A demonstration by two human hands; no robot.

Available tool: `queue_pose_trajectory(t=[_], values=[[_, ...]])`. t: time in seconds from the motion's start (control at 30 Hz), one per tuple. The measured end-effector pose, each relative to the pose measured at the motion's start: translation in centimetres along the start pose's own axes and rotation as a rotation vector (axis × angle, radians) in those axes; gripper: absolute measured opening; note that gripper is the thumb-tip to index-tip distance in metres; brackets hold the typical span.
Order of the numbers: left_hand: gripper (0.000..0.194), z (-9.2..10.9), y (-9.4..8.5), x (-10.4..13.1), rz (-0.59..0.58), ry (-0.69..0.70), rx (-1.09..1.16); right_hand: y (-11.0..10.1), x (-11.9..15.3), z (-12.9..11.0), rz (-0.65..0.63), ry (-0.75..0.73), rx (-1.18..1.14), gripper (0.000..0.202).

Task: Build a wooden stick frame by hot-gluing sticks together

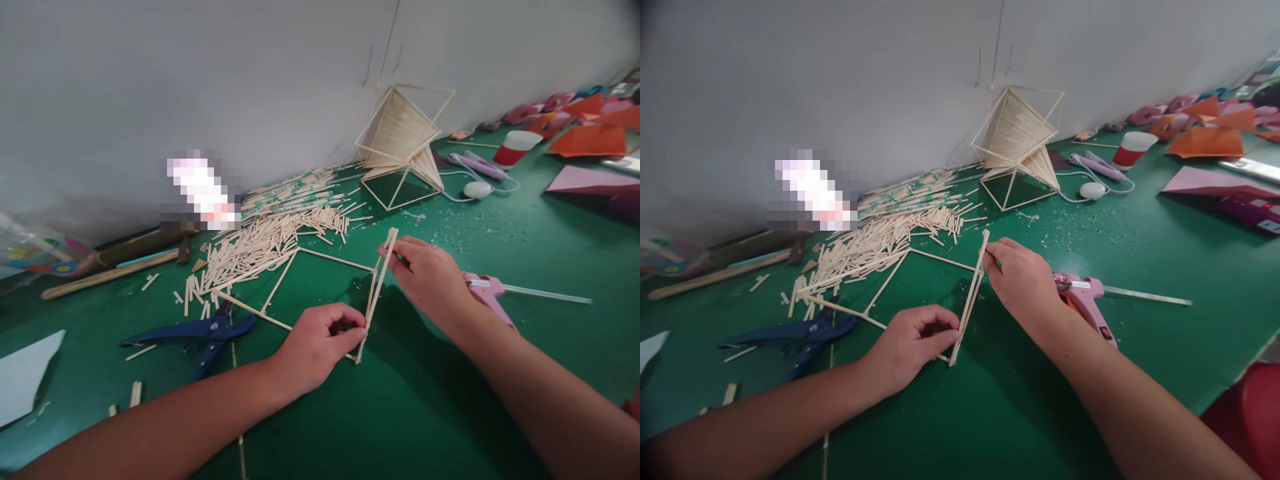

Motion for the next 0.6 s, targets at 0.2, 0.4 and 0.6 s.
queue_pose_trajectory(t=[0.2,0.4,0.6], values=[[0.013,0.04,-0.07,-0.05,0.016,0.000,-0.004,0.05,-0.14,0.23,0.002,0.007,0.023,0.032],[0.013,-0.07,-0.02,-0.09,0.018,0.003,0.007,-0.05,-0.18,0.34,0.036,-0.007,0.034,0.030],[0.012,-0.01,-0.14,-0.14,0.035,0.019,-0.040,-0.13,-0.04,0.26,0.047,-0.010,0.039,0.030]])
Point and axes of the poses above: each hand's wrist, its own x-axis away from the middle knuckle, its own y-axis out of the palm, z = x × y, the point moved 8 cm from there along -x, towards the middle knuckle, and after that the axes turned 14 degrees about -x, right-handed, at the moved point
